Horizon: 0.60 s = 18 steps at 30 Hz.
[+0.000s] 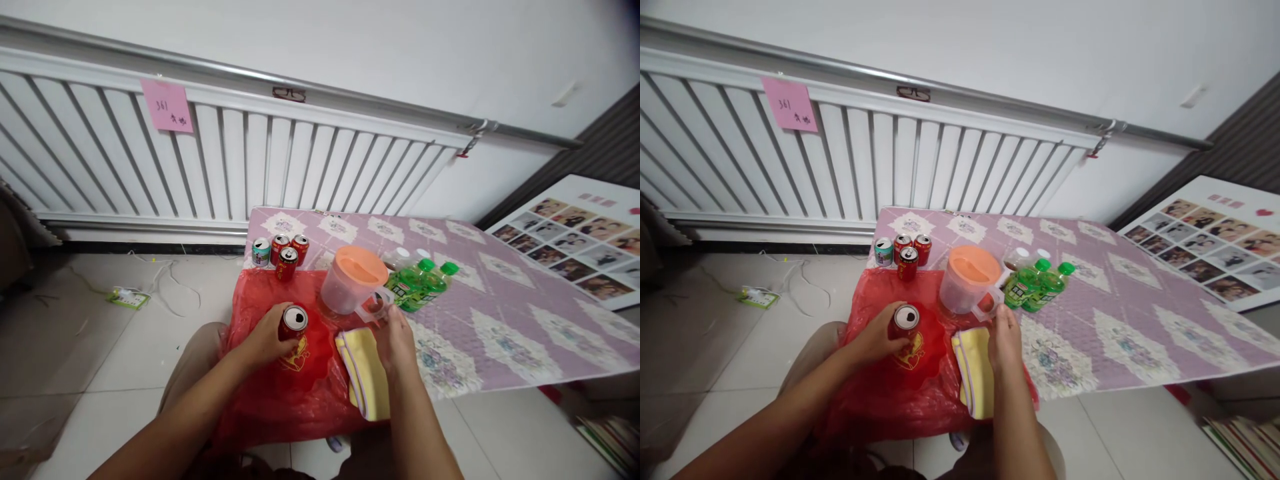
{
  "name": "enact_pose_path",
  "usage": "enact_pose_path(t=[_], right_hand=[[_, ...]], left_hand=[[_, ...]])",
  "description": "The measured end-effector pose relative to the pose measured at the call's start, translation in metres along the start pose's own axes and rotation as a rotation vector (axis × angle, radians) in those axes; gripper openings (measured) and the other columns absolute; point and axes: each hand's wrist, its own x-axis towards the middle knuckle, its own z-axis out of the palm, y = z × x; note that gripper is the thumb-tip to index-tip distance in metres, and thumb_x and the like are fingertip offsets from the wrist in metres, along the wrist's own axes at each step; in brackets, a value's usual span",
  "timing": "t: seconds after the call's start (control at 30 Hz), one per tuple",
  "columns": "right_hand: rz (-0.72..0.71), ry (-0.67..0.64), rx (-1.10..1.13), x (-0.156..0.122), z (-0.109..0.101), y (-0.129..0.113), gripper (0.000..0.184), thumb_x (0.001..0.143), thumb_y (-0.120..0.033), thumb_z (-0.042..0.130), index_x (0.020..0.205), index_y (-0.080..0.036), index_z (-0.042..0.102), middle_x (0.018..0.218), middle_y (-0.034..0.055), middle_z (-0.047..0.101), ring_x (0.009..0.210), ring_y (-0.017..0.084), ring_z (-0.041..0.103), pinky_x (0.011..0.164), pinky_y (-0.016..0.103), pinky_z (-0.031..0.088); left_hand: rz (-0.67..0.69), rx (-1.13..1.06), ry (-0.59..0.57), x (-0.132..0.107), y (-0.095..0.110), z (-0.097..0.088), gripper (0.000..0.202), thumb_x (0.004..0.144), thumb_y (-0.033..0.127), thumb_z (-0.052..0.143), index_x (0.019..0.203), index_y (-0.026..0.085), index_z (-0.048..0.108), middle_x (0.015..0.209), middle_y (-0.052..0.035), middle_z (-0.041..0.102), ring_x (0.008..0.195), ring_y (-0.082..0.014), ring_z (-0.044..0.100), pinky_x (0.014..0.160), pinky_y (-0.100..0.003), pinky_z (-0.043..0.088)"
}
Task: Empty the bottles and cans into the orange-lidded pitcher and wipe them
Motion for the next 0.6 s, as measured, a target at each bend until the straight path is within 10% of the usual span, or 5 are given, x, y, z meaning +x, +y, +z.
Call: enact_pose_path(t=[0.6], right_hand=[[-0.074, 0.044, 0.089, 0.026, 0.036, -0.027, 0.050, 0.061, -0.062, 0.078, 0.063, -0.024, 0.045, 0.047, -0.0110, 0.045, 0.043, 0.010, 0.048, 0.048, 0.026, 0.046]], left_hand=[[0.036, -0.071, 0.023, -0.002, -0.007, 0.003, 0.071, 0.066, 0.010, 0.075, 0.131, 0.017, 0.049, 0.133, -0.0135, 0.058, 0.125, -0.0289, 0.056, 0.112, -0.048, 0.042]])
